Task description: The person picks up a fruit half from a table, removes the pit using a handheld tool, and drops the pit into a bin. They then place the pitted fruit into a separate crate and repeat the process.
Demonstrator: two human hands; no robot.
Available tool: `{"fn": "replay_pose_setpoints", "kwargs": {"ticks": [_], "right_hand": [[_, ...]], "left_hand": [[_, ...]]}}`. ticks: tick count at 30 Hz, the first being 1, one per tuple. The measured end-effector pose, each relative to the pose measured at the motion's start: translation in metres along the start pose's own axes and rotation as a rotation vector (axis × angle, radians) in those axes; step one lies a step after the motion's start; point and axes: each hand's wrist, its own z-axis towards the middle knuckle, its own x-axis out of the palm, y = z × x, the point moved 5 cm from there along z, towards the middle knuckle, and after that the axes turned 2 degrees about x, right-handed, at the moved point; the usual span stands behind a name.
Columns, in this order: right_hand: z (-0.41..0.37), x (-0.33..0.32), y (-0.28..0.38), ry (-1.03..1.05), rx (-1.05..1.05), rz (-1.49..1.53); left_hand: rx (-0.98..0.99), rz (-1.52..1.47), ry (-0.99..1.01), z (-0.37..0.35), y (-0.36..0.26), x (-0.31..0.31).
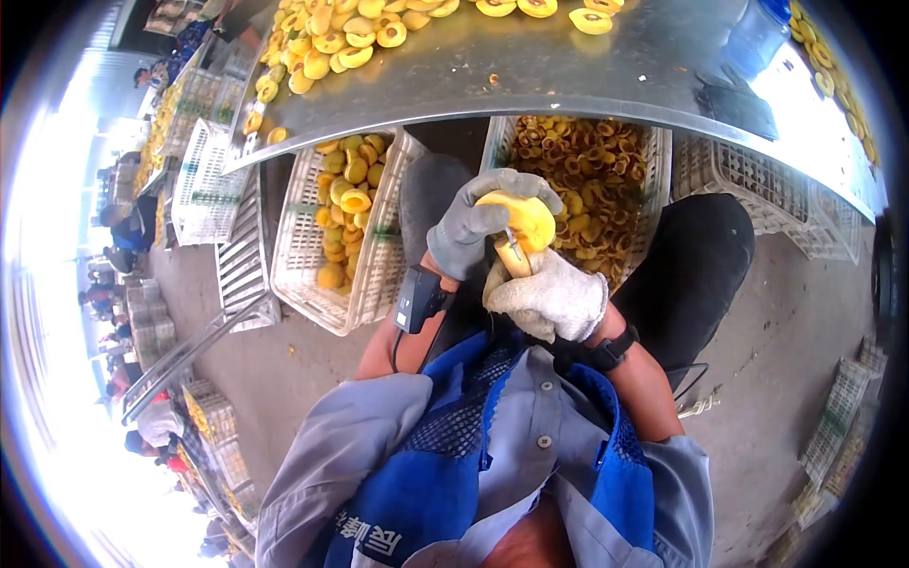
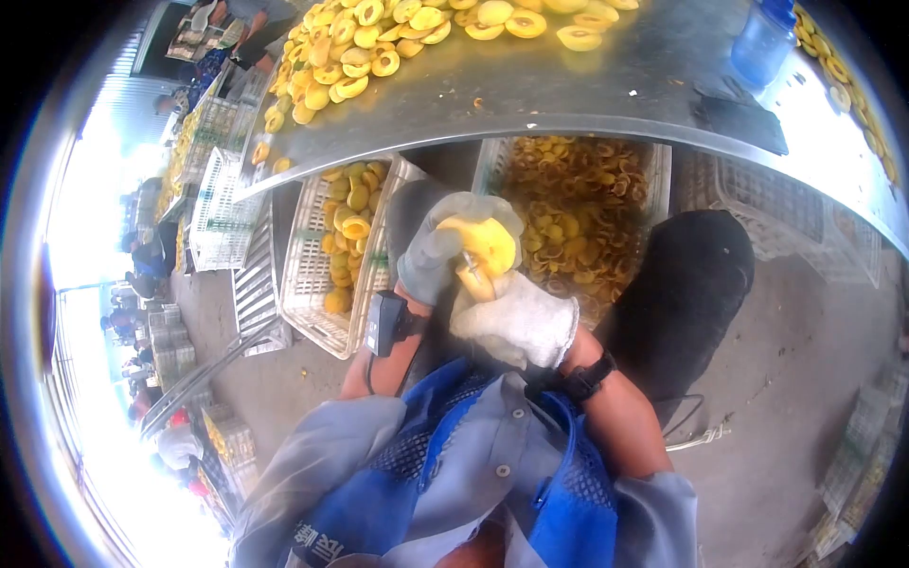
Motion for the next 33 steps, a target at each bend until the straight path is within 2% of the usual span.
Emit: {"fn": "replay_pose_setpoints", "kwargs": {"ticks": [2, 5, 8, 9, 11, 13, 15, 17, 19, 22, 23, 25, 27, 30, 31, 33], "right_hand": [[0.003, -0.002, -0.002, 0.001, -0.014, 0.020], [0.002, 0.002, -0.003, 0.021, -0.059, 0.024], [0.003, 0.002, 0.002, -0.018, -0.137, -0.087], [0.001, 0.002, 0.005, -0.037, -0.141, -0.077], [-0.006, -0.001, 0.014, -0.079, -0.156, -0.053], [-0.008, -0.004, 0.015, -0.120, -0.140, 0.011], [-0.007, -0.004, 0.017, -0.135, -0.128, -0.016], [-0.003, -0.005, 0.015, -0.136, -0.141, -0.052], [-0.005, -0.004, 0.021, -0.166, -0.139, -0.077], [-0.002, -0.010, 0.022, -0.174, -0.161, -0.082], [-0.001, -0.011, 0.023, -0.192, -0.150, -0.074], [0.001, -0.016, 0.023, -0.230, -0.155, -0.089], [0.005, -0.021, 0.027, -0.273, -0.256, -0.148], [0.010, -0.026, 0.033, -0.339, -0.268, -0.197], [0.010, -0.029, 0.036, -0.363, -0.261, -0.203], [0.010, -0.034, 0.041, -0.389, -0.212, -0.253]], "left_hand": [[-0.014, -0.068, 0.010, 0.003, 0.003, 0.005], [0.067, -0.241, -0.007, -0.001, 0.014, 0.013], [0.119, -0.183, -0.135, -0.004, 0.004, 0.011], [0.135, -0.081, -0.207, -0.004, -0.009, 0.002], [0.219, -0.033, -0.454, -0.013, -0.031, -0.046], [0.307, 0.403, -0.636, -0.044, -0.079, -0.092], [0.447, 0.407, -0.769, -0.070, -0.124, -0.112], [0.450, 0.964, -0.952, -0.106, -0.168, -0.134], [0.394, 1.203, -0.987, -0.129, -0.197, -0.144], [0.115, 1.629, -1.089, -0.146, -0.235, -0.204], [-0.075, 2.146, -1.021, -0.142, -0.241, -0.201], [-0.577, 2.352, -0.900, -0.117, -0.245, -0.206], [-0.257, 2.095, -0.850, -0.063, -0.237, -0.197], [-0.126, 1.855, -0.639, 0.048, -0.200, -0.158], [-0.117, 1.748, -0.636, 0.085, -0.183, -0.155], [-0.022, 1.736, -0.559, 0.161, -0.155, -0.152]]}}
